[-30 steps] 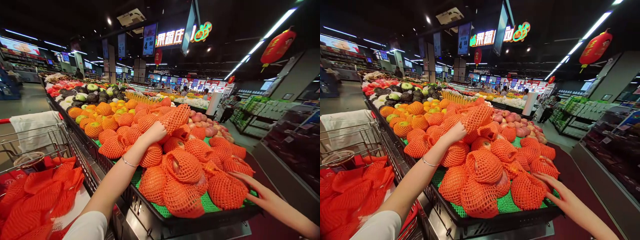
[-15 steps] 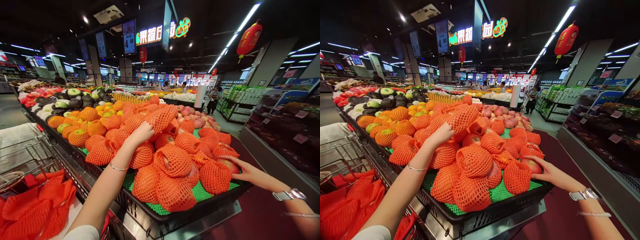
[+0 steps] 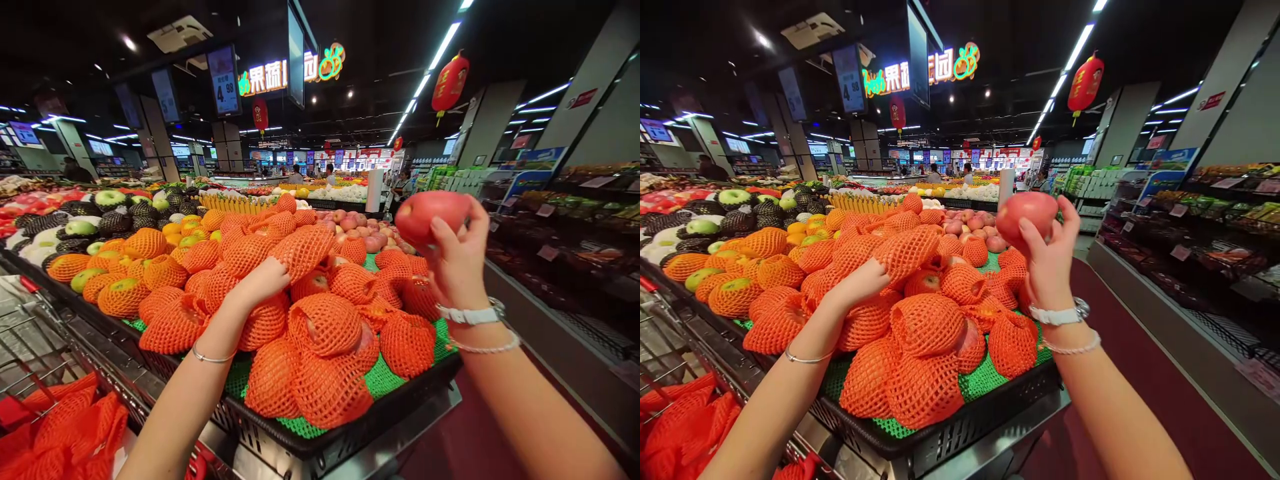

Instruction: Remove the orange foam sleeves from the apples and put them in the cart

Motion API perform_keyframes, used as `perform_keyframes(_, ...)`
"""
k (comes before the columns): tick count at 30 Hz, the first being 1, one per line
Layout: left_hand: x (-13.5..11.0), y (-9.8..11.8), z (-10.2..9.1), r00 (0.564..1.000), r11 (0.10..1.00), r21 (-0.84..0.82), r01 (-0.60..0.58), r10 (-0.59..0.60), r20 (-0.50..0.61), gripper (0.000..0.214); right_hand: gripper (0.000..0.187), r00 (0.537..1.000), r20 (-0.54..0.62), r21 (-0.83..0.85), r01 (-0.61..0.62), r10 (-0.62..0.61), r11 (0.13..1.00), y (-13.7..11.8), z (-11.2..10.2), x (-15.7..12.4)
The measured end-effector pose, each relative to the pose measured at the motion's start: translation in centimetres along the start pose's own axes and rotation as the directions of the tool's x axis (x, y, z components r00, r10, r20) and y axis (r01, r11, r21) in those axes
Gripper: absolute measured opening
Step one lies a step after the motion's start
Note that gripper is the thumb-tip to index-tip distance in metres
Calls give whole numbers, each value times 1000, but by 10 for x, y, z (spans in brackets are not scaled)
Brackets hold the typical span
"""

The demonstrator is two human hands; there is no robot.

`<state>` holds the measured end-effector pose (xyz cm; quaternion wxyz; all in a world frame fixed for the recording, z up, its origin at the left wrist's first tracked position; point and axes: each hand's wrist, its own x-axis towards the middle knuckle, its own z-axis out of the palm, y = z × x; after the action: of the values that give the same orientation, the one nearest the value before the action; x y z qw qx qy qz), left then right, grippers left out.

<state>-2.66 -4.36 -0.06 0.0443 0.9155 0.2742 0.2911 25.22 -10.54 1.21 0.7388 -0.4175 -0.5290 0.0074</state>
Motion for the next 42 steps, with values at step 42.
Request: perform_keyframes(42,-1,1,11,992,995,-6,-101,100,-81,54,55,918,396,38,-17,1,999,15,99,-46)
